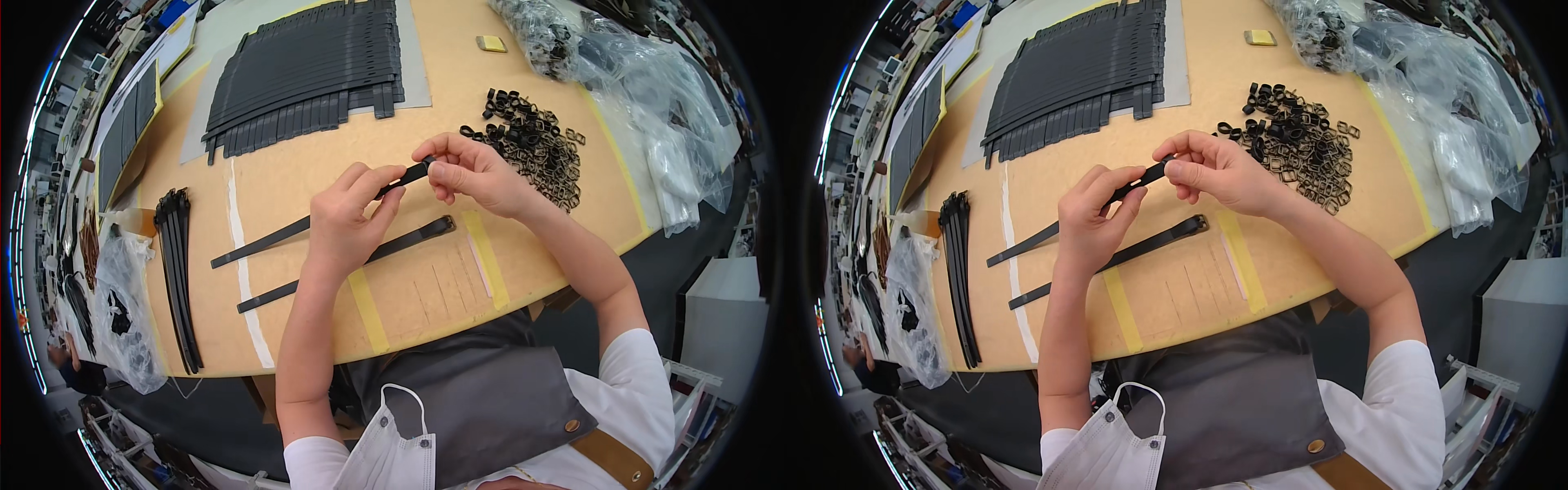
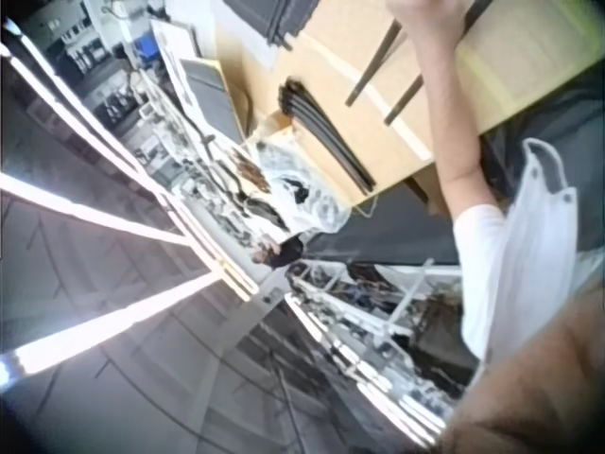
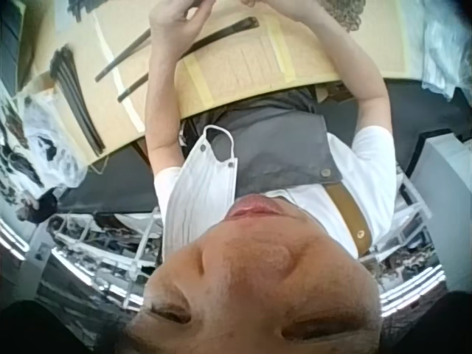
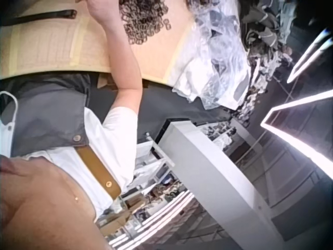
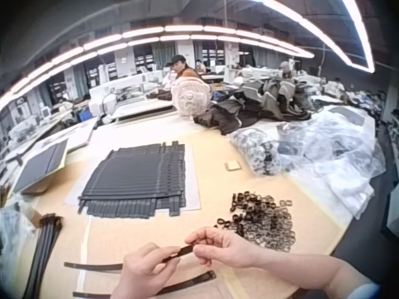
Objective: The person assembles black fabric straps by inserting metal buckles into the ends. They pick up a strap and a buckle, thread the buckle through the strap's loop, and place the finished unit on the table. This process is repeated continuously throughout the video.
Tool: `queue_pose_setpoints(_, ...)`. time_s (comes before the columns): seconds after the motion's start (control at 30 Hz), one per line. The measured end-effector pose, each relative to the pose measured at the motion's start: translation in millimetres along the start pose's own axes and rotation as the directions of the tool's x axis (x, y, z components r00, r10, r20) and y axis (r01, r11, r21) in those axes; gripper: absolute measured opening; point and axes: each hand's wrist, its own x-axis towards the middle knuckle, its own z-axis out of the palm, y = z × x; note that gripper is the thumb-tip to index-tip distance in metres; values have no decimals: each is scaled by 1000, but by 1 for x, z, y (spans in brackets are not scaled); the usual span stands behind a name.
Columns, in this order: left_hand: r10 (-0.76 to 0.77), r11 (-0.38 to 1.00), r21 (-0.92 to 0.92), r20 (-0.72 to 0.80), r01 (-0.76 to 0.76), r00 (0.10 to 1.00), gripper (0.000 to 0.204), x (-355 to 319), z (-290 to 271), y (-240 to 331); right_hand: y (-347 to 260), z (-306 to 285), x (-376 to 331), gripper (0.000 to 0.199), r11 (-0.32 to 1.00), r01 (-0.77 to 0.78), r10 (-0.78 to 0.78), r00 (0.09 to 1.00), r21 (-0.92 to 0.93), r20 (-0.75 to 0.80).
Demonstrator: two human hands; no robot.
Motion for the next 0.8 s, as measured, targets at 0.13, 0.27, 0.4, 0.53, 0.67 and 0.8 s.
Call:
queue_pose_setpoints(0.13,11,1000,8,11,-11,1000,25,-2,1,-2,2,3,-1,29,991,30,-38,997,-127,-62)
queue_pose_setpoints(0.27,15,1000,-1,21,-15,1000,24,-1,0,-1,-2,0,-2,26,990,-23,10,996,-136,-94)
queue_pose_setpoints(0.4,48,998,48,35,-49,998,25,-1,-3,3,-5,-5,-1,24,992,-98,93,994,-82,-62)
queue_pose_setpoints(0.53,48,999,17,91,-50,995,24,-2,-4,3,-3,-4,-1,25,984,-177,176,984,-38,-28)
queue_pose_setpoints(0.67,-33,992,-115,153,51,988,32,-6,4,6,5,7,-1,20,973,-229,228,973,-27,-11)
queue_pose_setpoints(0.8,-41,983,-172,165,70,985,39,-8,11,5,6,13,-4,22,967,-234,232,972,-97,-29)
